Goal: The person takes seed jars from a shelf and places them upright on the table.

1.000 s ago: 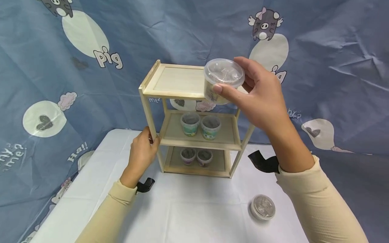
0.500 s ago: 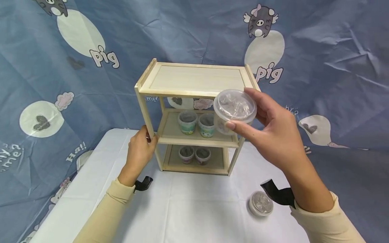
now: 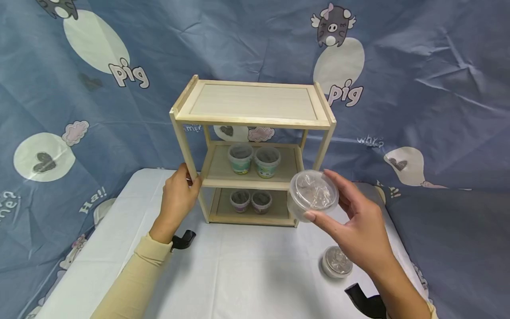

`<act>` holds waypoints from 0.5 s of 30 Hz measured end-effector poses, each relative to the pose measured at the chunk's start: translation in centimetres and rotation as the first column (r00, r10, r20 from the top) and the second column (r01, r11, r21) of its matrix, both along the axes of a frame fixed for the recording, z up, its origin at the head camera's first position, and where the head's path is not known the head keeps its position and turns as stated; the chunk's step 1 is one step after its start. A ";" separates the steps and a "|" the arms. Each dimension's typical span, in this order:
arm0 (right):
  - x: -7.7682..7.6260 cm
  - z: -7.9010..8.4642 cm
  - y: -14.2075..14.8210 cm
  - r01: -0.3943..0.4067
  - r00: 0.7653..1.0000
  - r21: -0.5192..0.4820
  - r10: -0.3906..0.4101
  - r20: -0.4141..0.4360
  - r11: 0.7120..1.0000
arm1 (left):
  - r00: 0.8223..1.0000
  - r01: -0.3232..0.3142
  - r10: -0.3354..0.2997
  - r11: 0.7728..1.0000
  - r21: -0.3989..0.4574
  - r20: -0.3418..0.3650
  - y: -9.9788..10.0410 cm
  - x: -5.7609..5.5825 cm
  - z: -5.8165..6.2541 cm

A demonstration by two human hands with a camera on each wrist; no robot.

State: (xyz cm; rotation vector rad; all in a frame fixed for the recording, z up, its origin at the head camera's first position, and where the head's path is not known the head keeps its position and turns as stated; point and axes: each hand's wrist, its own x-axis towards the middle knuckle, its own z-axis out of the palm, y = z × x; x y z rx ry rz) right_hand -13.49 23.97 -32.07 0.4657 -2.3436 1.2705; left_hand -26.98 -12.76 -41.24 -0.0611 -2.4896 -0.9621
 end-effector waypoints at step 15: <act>1.4 -12.0 -0.8 0.225 0.963 0.005 -0.223 0.149 0.974 | 1.000 0.010 -0.010 1.000 0.003 -0.001 -0.2 -0.1 0.0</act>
